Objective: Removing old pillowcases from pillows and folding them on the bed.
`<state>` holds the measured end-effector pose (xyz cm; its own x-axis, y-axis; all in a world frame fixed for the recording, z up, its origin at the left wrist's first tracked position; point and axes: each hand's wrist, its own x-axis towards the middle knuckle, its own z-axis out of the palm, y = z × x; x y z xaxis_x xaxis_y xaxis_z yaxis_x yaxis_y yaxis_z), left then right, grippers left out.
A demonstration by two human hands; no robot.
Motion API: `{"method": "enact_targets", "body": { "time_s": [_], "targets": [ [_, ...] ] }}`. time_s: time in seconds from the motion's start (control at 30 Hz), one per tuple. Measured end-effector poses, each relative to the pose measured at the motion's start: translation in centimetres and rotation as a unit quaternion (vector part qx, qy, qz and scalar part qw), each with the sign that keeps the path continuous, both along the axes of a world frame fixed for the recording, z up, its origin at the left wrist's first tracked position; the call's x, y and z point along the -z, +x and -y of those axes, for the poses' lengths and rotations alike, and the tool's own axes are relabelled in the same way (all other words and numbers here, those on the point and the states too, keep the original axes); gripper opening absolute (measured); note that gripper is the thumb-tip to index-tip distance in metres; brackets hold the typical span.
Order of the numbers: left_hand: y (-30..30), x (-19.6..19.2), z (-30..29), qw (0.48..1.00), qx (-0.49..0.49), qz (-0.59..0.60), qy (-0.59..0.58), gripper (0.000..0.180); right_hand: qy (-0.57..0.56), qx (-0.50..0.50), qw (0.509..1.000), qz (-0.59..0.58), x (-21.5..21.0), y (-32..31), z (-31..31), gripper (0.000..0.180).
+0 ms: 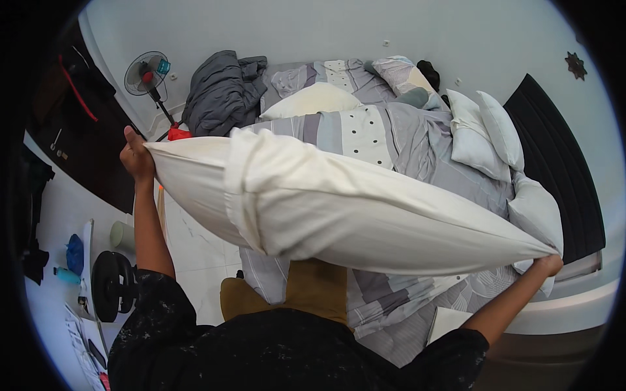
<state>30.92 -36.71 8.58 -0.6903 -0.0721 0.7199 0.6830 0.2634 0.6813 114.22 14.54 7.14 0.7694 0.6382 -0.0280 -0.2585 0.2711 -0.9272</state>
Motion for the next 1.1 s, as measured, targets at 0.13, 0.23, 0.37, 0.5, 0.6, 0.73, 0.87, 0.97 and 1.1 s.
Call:
{"method": "enact_targets", "body": {
  "time_s": [0.13, 0.23, 0.37, 0.5, 0.6, 0.73, 0.87, 0.97, 1.1],
  "targets": [
    [-1.7, 0.6, -3.7, 0.975, -0.060, 0.070, -0.205, 0.074, -0.086, -0.008, 0.996, 0.010, 0.9, -1.9, -4.0, 0.029],
    [-3.2, 3.2, -8.9, 0.946, -0.021, 0.074, -0.315, 0.064, 0.012, -0.231, 0.962, 0.146, 4.9, -8.2, -6.0, 0.022],
    [-2.1, 10.1, -10.7, 0.921, 0.137, 0.010, -0.366, 0.030, -0.090, -0.242, 0.917, 0.303, 6.5, -14.5, -1.0, 0.031],
    [4.4, 17.6, -10.0, 0.822, 0.334, 0.064, -0.458, 0.037, -0.102, -0.391, 0.870, 0.283, 9.1, -19.2, 5.9, 0.028],
    [8.9, 19.9, -10.5, 0.838, 0.232, 0.056, -0.491, 0.034, -0.150, -0.472, 0.802, 0.334, 12.5, -22.4, 9.1, 0.015],
    [14.0, 20.8, -12.4, 0.825, 0.191, 0.045, -0.530, 0.031, -0.077, -0.523, 0.680, 0.507, 17.6, -27.5, 13.7, 0.011],
    [15.9, 21.3, -16.8, 0.821, 0.257, 0.100, -0.500, 0.033, -0.079, -0.674, 0.606, 0.414, 21.2, -34.5, 20.8, 0.012],
    [16.0, 22.1, -21.2, 0.811, 0.254, 0.235, -0.472, 0.033, -0.051, -0.742, 0.569, 0.351, 22.4, -39.6, 26.7, 0.014],
    [13.3, 22.2, -23.7, 0.695, 0.422, 0.565, -0.142, 0.023, -0.080, -0.824, 0.542, 0.146, 22.8, -44.6, 33.3, 0.016]
  ]
}}
